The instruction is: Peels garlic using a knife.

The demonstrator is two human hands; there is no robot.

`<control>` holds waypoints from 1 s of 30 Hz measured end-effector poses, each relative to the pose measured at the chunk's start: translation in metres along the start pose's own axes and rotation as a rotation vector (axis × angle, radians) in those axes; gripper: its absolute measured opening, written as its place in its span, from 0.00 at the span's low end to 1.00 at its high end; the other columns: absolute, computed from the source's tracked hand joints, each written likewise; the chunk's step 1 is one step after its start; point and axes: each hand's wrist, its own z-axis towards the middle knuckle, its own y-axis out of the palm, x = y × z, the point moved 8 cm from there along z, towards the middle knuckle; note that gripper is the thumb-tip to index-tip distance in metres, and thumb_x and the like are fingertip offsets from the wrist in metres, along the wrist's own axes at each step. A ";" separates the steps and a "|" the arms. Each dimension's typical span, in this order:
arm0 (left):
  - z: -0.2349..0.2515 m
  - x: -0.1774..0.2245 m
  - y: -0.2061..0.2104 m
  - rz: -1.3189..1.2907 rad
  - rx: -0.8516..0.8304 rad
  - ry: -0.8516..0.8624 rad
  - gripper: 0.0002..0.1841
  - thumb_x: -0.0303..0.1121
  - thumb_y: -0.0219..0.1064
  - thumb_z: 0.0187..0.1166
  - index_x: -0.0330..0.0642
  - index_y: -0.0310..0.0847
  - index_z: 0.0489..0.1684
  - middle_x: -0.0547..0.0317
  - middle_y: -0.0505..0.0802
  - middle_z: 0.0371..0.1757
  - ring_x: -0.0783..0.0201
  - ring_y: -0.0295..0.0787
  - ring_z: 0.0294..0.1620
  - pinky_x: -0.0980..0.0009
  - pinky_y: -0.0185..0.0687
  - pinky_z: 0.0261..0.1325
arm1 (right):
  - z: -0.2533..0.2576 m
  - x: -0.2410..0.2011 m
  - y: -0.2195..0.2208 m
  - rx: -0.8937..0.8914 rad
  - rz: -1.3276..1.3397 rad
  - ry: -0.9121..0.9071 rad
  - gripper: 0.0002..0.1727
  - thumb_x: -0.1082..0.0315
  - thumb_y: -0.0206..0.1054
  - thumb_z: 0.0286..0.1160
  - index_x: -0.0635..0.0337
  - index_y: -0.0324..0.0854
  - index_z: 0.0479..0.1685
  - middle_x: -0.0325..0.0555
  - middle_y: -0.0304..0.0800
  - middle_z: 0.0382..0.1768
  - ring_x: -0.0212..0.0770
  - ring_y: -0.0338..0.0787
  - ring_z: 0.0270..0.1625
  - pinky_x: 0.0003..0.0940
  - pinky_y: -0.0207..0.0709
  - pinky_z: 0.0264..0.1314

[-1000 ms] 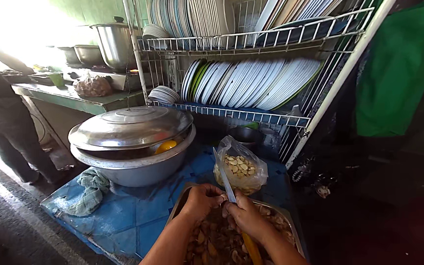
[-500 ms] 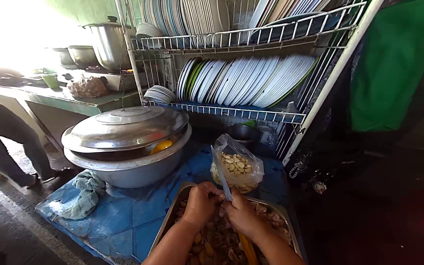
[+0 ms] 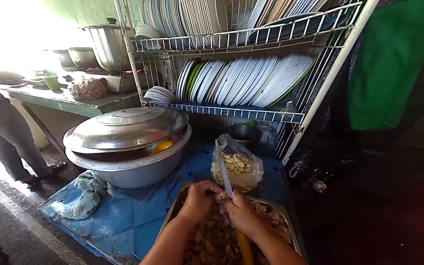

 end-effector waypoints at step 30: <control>-0.004 -0.009 0.000 -0.248 -0.081 -0.301 0.09 0.18 0.75 0.71 0.30 0.89 0.47 0.51 0.94 0.42 0.64 0.92 0.43 0.70 0.89 0.53 | 0.000 0.006 -0.017 0.177 0.035 0.083 0.10 0.71 0.49 0.91 0.66 0.67 0.62 0.44 0.83 0.28 0.35 0.84 0.21 0.31 0.82 0.27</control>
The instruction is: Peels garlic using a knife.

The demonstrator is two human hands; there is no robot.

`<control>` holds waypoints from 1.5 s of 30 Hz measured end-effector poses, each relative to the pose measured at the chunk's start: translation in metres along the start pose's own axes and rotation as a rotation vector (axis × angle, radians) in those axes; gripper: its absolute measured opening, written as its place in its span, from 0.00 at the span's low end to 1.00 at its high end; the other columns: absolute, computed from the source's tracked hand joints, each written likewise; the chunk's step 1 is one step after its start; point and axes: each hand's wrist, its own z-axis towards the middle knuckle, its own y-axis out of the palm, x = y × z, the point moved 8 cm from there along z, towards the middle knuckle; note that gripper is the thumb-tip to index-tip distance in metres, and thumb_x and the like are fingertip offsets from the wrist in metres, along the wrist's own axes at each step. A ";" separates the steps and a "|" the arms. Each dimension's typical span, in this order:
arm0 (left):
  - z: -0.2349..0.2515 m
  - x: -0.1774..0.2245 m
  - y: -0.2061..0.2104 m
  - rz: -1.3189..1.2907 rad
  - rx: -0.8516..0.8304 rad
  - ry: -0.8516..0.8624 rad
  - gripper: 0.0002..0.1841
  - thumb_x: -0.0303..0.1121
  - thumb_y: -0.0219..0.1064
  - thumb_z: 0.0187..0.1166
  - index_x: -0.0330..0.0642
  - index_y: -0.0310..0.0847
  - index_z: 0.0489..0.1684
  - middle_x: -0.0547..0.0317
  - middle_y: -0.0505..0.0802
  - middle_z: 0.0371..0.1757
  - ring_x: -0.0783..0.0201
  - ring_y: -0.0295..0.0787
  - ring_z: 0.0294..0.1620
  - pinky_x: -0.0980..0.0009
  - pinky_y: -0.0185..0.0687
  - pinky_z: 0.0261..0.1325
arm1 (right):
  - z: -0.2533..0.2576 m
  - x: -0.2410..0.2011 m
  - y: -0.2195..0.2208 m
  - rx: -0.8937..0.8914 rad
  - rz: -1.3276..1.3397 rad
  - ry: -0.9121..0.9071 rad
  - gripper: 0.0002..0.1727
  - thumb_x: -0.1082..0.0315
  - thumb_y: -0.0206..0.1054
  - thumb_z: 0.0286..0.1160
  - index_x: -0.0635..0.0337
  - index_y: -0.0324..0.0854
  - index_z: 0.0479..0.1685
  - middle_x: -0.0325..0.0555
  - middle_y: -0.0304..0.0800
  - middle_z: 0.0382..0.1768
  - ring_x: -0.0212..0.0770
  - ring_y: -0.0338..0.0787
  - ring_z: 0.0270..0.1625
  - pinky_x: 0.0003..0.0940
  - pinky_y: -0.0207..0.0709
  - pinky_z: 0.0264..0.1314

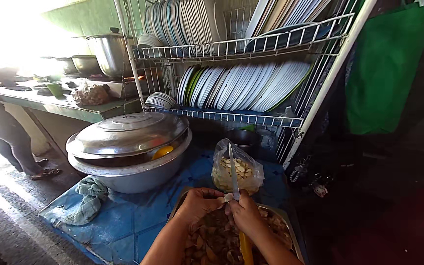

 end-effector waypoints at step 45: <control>0.001 0.000 0.002 0.134 0.071 0.070 0.09 0.23 0.77 0.71 0.32 0.86 0.45 0.55 0.93 0.38 0.68 0.91 0.36 0.73 0.89 0.45 | 0.000 0.002 0.012 -0.171 0.071 -0.023 0.13 0.66 0.50 0.92 0.59 0.61 0.68 0.42 0.84 0.32 0.35 0.82 0.19 0.30 0.80 0.21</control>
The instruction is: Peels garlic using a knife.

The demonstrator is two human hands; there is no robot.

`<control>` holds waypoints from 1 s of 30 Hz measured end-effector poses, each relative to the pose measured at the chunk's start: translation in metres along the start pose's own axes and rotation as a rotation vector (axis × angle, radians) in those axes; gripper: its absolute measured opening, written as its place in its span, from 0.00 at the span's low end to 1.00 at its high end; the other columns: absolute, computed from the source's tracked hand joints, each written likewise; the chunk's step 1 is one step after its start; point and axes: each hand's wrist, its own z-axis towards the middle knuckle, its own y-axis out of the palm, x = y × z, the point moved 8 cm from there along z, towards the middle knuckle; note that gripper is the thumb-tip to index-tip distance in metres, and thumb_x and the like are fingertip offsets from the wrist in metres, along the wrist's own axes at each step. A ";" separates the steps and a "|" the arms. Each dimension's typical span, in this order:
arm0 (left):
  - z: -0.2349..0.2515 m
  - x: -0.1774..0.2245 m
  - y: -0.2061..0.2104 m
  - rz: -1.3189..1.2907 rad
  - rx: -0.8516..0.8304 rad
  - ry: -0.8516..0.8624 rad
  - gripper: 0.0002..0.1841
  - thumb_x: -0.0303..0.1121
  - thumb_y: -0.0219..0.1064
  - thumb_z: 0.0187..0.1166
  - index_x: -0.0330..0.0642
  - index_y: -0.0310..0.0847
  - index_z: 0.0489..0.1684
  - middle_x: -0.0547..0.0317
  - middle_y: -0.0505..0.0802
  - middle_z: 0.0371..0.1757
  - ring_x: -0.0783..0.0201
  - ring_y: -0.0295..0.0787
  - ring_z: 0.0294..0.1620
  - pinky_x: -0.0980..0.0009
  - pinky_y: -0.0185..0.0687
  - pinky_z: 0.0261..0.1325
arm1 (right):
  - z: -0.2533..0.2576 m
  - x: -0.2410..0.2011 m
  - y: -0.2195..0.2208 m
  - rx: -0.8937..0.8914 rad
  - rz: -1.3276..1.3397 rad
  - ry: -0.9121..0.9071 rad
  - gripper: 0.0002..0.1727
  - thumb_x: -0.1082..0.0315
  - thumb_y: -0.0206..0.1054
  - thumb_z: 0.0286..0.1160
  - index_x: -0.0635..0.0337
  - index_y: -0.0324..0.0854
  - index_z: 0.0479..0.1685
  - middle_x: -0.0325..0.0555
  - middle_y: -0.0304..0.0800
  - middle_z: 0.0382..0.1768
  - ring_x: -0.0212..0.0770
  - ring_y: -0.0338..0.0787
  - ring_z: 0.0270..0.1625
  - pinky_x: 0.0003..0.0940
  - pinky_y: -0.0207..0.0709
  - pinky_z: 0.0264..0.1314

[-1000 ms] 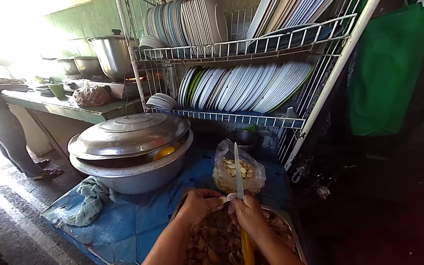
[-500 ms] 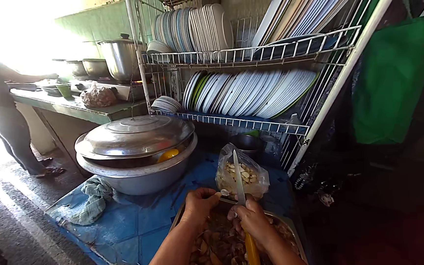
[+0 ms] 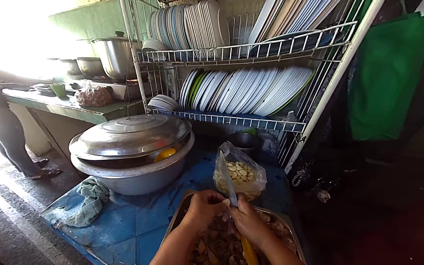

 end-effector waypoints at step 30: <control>0.001 -0.001 -0.002 0.008 -0.243 0.005 0.07 0.15 0.68 0.72 0.33 0.87 0.42 0.61 0.93 0.36 0.70 0.90 0.35 0.73 0.89 0.46 | -0.008 0.001 0.014 -0.143 0.089 0.070 0.07 0.70 0.48 0.91 0.60 0.68 0.57 0.41 0.79 0.25 0.33 0.78 0.16 0.27 0.76 0.17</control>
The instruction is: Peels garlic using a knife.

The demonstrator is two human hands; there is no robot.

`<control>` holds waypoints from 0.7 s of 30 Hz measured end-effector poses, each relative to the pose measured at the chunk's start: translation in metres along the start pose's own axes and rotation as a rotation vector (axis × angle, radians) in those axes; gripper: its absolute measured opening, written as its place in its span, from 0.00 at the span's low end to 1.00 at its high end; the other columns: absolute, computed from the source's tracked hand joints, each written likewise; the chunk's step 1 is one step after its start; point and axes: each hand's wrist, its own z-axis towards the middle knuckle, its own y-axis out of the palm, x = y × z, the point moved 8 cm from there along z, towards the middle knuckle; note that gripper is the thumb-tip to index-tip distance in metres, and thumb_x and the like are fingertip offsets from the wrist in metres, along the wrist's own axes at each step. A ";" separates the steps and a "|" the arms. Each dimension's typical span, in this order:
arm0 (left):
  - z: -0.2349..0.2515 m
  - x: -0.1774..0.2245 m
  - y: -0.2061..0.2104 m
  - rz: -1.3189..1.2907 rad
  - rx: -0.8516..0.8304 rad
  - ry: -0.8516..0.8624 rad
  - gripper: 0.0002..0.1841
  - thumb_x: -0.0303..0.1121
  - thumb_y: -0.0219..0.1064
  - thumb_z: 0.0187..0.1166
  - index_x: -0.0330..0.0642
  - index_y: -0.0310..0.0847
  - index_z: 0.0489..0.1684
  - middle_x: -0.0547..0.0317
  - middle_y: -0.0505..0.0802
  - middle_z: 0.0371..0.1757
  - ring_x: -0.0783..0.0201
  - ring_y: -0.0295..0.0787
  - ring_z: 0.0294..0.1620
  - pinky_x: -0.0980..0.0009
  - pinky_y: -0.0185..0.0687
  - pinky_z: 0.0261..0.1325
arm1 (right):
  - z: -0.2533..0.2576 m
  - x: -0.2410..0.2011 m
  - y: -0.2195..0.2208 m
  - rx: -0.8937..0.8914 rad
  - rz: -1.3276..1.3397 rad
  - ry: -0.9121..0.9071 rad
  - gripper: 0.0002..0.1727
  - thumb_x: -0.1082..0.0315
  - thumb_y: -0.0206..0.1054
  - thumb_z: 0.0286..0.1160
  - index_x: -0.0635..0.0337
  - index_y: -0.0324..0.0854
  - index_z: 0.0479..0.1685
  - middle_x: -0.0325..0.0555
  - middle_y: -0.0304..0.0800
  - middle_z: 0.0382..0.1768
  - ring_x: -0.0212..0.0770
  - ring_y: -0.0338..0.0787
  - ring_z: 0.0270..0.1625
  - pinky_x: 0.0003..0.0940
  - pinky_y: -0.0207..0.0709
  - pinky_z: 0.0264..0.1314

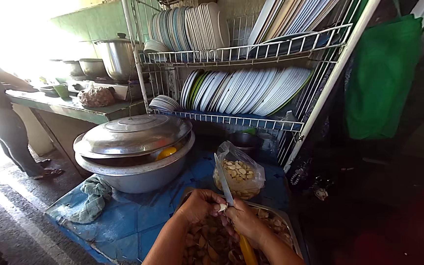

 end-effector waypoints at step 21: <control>0.001 0.005 0.008 0.101 -0.010 0.063 0.08 0.28 0.69 0.80 0.31 0.88 0.47 0.58 0.95 0.39 0.70 0.94 0.37 0.72 0.93 0.47 | 0.000 0.002 -0.011 -0.073 0.153 0.012 0.10 0.71 0.49 0.90 0.60 0.75 0.43 0.41 0.83 0.23 0.31 0.79 0.15 0.23 0.74 0.16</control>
